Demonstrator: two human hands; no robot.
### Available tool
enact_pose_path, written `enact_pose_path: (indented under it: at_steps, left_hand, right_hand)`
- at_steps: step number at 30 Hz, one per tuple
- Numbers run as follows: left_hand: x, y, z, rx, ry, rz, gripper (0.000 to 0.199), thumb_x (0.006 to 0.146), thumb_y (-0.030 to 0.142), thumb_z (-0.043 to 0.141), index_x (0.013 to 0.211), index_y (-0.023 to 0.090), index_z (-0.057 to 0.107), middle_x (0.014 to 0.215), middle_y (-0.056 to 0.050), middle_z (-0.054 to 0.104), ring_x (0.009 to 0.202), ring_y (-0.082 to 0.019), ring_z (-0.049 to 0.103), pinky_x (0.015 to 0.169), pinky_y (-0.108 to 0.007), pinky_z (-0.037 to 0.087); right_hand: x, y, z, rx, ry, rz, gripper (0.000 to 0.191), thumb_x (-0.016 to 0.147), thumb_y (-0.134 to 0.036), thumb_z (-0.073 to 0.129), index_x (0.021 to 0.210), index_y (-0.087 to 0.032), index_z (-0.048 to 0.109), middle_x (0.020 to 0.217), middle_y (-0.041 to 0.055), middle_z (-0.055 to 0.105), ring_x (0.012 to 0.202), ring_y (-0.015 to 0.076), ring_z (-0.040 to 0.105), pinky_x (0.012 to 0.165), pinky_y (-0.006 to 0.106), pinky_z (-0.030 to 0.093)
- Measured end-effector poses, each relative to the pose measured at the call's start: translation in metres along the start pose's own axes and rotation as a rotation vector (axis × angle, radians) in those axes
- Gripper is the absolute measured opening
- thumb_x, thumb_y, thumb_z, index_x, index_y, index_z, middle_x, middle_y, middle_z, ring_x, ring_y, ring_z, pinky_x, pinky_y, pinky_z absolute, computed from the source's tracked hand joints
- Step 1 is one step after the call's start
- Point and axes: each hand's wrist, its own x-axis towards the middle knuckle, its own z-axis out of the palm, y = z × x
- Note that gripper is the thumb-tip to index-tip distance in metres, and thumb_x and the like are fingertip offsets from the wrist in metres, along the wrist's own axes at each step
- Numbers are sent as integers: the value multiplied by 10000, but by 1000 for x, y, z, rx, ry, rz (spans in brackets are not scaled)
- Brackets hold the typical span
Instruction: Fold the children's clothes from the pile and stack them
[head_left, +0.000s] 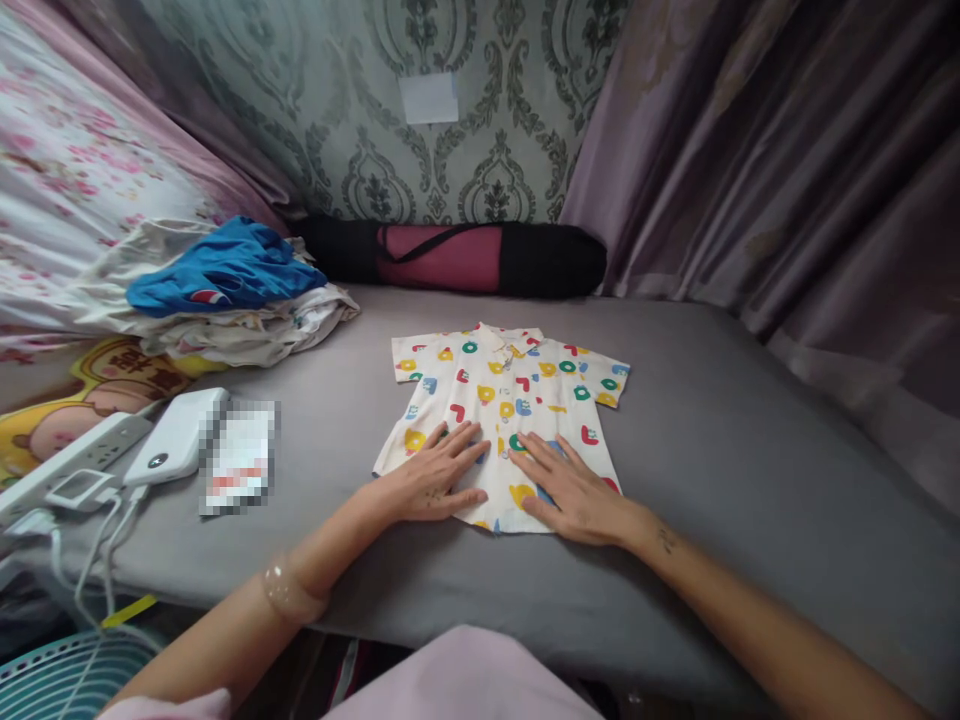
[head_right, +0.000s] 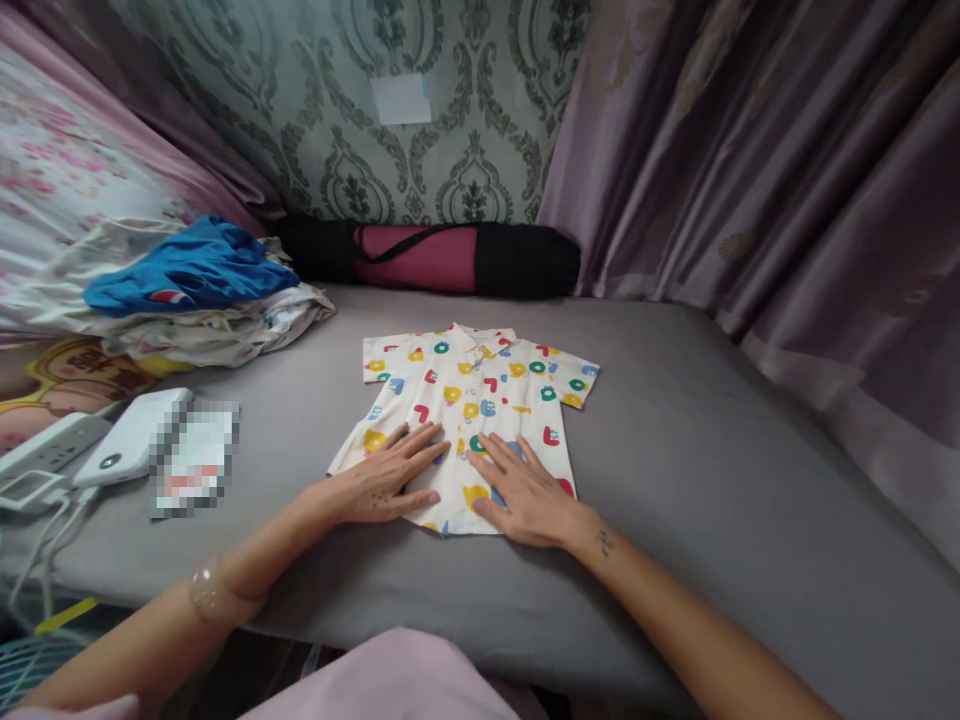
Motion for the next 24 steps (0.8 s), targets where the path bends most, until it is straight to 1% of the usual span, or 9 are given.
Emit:
enact_pose_path:
  at_steps: [4, 9, 11, 14, 17, 19, 20, 22, 24]
  left_hand:
    - [-14, 22, 4, -98, -25, 55, 652, 933, 481, 458, 1496, 219, 260, 1538, -136, 290, 1437, -280, 215, 1173, -522, 144]
    - [-31, 52, 14, -158, -42, 57, 744, 910, 467, 506, 1515, 171, 191, 1562, -158, 199, 1449, -296, 154, 1170, -508, 205]
    - [-37, 64, 11, -215, -54, 89, 760, 896, 482, 525, 1514, 180, 200, 1561, -153, 211, 1443, -308, 178, 1167, -514, 215]
    - [-42, 69, -1, -359, -48, 95, 576, 919, 459, 497, 1438, 235, 388, 1468, -112, 429, 1347, -274, 406, 1112, -439, 351]
    - [-44, 49, -12, -383, 244, -167, 359, 954, 424, 425, 1228, 254, 584, 1239, -81, 622, 1137, -220, 582, 970, -350, 475]
    - [-46, 26, -13, -249, 488, -402, 333, 951, 428, 413, 1128, 232, 614, 1150, -92, 632, 1059, -226, 592, 921, -356, 481]
    - [-47, 14, -12, -163, 553, -511, 328, 947, 428, 410, 1101, 223, 615, 1113, -97, 625, 1030, -232, 588, 907, -367, 475]
    - [-51, -7, -6, -26, 600, -688, 314, 931, 423, 419, 1047, 207, 615, 992, -93, 617, 949, -240, 583, 858, -375, 472]
    - [-55, -19, 1, 23, 579, -815, 288, 916, 410, 432, 997, 204, 615, 914, -80, 601, 901, -238, 573, 812, -364, 468]
  right_hand:
    - [-24, -21, -1, 83, -53, -52, 656, 928, -457, 455, 1512, -251, 238, 1587, 89, 140, 1455, 248, 121, 1181, 491, 72]
    - [-38, -42, -14, 179, -150, -77, 618, 883, -381, 535, 1467, -288, 354, 1581, 56, 189, 1453, 253, 137, 1178, 504, 39]
    - [-40, -48, -25, 235, -187, -100, 549, 868, -341, 547, 1407, -291, 455, 1549, 45, 294, 1439, 255, 199, 1176, 502, 52]
    - [-37, -51, -45, 346, -233, -116, 349, 869, -312, 532, 1198, -293, 646, 1337, 38, 578, 1295, 238, 452, 1143, 447, 207]
    - [-19, -46, -61, 445, -290, -76, 259, 883, -338, 499, 972, -253, 727, 957, 25, 726, 949, 196, 631, 928, 320, 430]
    - [7, -39, -66, 449, -281, -66, 286, 893, -363, 481, 897, -219, 729, 809, 11, 717, 796, 172, 627, 787, 263, 455]
    - [25, -36, -67, 427, -243, -74, 300, 899, -367, 473, 877, -206, 725, 777, 6, 709, 761, 163, 619, 751, 249, 449]
    - [67, -30, -67, 350, -124, -81, 305, 910, -350, 457, 855, -196, 714, 775, 4, 703, 740, 154, 609, 722, 239, 434]
    - [116, -27, -63, 272, 17, -62, 299, 919, -302, 432, 856, -194, 703, 814, 12, 705, 763, 154, 611, 725, 241, 423]
